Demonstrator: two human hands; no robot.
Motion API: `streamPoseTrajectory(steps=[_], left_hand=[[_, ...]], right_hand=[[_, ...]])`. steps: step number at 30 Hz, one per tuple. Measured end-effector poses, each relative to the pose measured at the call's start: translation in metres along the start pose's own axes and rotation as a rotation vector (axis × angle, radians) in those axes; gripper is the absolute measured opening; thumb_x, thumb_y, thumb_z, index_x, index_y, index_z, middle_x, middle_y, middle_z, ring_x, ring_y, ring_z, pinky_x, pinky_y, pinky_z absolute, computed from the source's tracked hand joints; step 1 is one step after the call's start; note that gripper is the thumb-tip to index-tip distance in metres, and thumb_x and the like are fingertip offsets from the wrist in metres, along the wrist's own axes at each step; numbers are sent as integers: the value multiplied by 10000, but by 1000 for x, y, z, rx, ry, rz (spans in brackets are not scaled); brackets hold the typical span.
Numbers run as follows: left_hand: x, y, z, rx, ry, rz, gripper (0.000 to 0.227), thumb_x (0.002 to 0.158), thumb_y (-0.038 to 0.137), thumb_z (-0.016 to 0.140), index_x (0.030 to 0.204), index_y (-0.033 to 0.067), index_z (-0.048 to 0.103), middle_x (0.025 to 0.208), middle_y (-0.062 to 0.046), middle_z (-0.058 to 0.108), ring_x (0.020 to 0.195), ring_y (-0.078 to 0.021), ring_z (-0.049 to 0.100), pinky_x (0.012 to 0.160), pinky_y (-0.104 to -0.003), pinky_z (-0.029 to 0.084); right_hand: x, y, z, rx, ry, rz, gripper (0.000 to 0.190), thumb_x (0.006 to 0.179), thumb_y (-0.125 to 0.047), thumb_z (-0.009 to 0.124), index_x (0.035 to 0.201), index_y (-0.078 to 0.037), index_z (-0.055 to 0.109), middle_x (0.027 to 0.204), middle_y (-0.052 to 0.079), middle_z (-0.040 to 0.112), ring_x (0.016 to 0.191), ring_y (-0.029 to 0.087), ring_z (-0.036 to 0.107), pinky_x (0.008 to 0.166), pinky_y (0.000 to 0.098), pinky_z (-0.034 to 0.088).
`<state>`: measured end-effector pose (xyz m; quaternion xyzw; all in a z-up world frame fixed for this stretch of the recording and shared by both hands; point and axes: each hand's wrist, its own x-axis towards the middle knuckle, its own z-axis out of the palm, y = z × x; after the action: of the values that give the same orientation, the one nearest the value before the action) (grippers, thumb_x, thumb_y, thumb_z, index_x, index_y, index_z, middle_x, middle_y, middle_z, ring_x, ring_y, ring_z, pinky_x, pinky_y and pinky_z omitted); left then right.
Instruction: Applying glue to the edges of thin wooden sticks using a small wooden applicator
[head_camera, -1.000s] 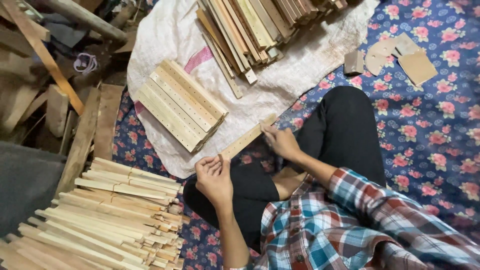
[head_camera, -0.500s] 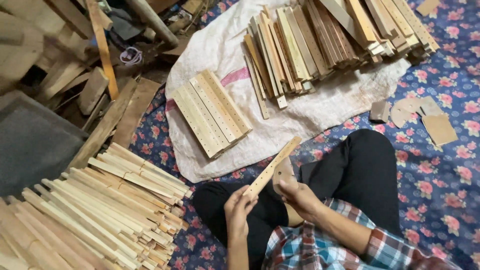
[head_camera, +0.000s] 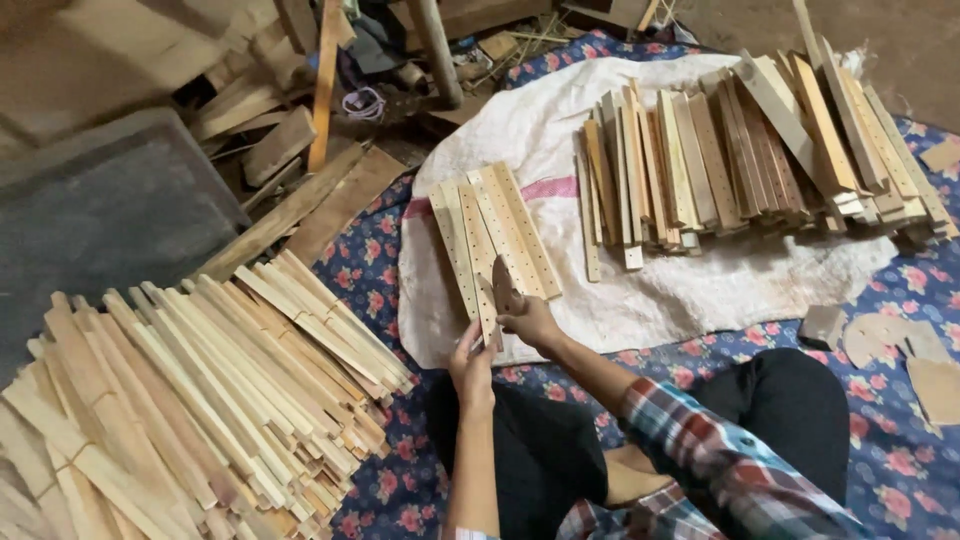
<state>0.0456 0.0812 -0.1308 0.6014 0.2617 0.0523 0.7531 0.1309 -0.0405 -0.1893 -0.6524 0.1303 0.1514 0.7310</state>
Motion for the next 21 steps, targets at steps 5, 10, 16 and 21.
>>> streamPoseTrajectory(steps=[5,10,16,21], left_hand=[[84,-27,-5,-55,61,32,661,763,-166,598,1375,74,671,1314,-267,640,1253,-391,606,1006,-423,522],[124,-55,2,26,150,16,613,787,-97,641,1330,178,716,1273,-204,697,1239,-342,636,1010,-376,525],[128,-65,2,209,221,-42,582,758,18,752,1240,343,767,1177,-73,763,1129,-239,708,968,-321,547],[116,-49,5,171,206,-72,555,815,-20,712,1288,267,741,1261,-143,724,1224,-299,655,1054,-375,501]], right_hand=[[70,-11,37,-173,14,-11,374,763,54,812,1103,134,681,969,323,693,800,372,747,678,408,656],[113,7,47,-434,24,-10,402,719,-9,807,1106,66,731,930,281,720,865,413,745,695,487,616],[96,1,46,-416,50,21,381,734,-9,778,1106,64,742,919,300,720,845,416,747,707,480,612],[77,-22,53,-470,20,51,471,769,-16,751,1221,101,688,1104,350,695,1099,512,659,893,566,545]])
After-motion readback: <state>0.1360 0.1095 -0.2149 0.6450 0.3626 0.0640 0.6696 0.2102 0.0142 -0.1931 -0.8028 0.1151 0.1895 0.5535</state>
